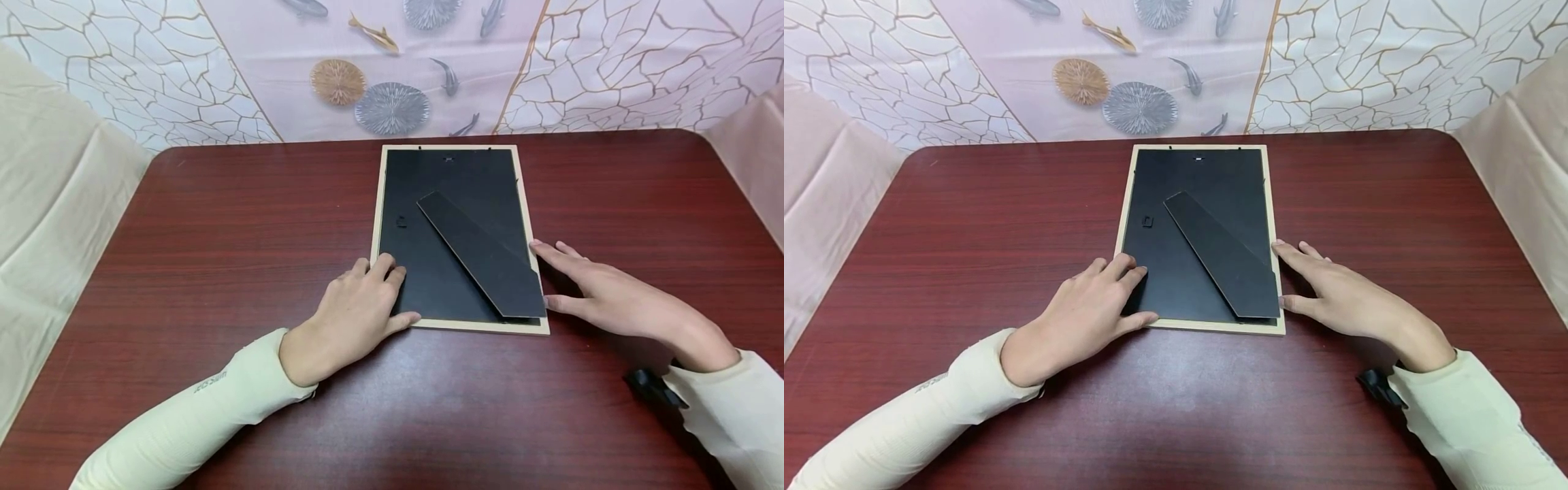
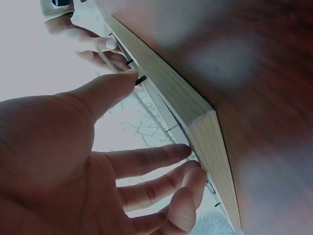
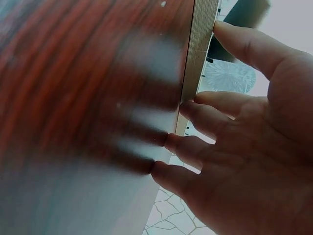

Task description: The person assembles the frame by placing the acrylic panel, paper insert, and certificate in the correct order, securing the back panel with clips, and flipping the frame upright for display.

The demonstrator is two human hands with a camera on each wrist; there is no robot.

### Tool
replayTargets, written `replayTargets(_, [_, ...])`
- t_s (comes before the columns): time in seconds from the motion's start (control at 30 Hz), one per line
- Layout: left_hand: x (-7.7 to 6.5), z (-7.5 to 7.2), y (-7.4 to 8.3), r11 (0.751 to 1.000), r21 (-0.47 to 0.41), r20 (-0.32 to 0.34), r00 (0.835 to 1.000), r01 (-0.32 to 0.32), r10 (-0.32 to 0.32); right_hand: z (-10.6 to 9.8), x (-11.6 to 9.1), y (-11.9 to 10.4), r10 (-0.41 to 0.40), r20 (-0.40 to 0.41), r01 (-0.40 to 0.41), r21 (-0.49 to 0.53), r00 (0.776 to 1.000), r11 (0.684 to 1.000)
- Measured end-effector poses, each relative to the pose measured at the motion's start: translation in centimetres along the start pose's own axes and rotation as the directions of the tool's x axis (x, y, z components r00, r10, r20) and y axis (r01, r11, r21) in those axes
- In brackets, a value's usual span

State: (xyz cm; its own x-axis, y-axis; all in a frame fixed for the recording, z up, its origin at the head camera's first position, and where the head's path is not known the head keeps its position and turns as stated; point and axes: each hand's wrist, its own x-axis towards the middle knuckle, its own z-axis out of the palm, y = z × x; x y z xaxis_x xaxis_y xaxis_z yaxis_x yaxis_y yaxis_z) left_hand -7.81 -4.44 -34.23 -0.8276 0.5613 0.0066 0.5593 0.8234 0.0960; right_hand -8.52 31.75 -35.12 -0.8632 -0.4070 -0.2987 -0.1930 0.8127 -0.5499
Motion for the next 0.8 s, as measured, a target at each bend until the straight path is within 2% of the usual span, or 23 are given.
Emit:
replayTargets(0.13, [0.1, 0.0, -0.6, 1.000, -0.004, 0.013, 1.000, -0.029, 0.029, 0.0, 0.0, 0.0, 0.001, -0.001, -0.001, -0.002, 1.000, 1.000])
replayTargets(0.3, [-0.1, -0.2, -1.7, 0.998, -0.047, 0.068, 0.996, -0.048, 0.052, 0.2, -0.1, -0.1, -0.013, -0.013, 0.013, -0.012, 1.000, 1.000])
replayTargets(0.53, [-0.2, -0.2, -3.5, 0.990, -0.123, 0.114, 0.991, -0.063, 0.077, 1.0, -0.7, -0.5, -0.082, -0.047, 0.079, -0.063, 0.996, 0.995])
replayTargets(0.67, [-0.1, -0.1, -4.3, 0.980, -0.188, 0.135, 0.987, -0.060, 0.087, 1.5, -1.1, -1.2, -0.085, -0.063, 0.077, -0.107, 0.994, 0.991])
replayTargets(0.8, [0.1, -0.1, -5.0, 0.967, -0.241, 0.133, 0.984, -0.086, 0.121, 2.1, -1.3, -2.1, -0.057, -0.082, 0.046, -0.128, 0.995, 0.991])
